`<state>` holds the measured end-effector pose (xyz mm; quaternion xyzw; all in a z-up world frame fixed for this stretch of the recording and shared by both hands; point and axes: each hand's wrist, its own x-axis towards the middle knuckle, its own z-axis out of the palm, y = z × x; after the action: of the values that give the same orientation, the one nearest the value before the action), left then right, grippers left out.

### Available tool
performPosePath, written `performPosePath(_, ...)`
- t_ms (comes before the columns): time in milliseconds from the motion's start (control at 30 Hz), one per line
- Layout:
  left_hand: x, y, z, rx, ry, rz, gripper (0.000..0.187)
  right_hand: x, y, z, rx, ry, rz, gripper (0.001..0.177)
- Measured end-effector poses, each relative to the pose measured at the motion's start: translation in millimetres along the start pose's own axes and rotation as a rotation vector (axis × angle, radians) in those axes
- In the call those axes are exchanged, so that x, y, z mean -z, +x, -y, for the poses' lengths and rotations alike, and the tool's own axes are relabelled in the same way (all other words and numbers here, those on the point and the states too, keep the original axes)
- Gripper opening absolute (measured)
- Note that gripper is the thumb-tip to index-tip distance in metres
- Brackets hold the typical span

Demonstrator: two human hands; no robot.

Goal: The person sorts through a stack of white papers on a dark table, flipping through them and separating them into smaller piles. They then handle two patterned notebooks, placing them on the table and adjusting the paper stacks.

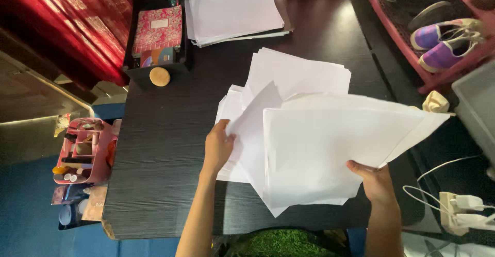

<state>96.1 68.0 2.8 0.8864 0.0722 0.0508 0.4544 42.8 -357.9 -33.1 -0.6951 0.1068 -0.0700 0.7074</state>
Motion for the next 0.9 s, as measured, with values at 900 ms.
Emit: performPosePath(900, -9.0, -103.0, 52.0, 0.079, -0.646, -0.292, 0.05, -127.2, -39.4, 2.9, 0.32, 0.05, 0.367, 0.052)
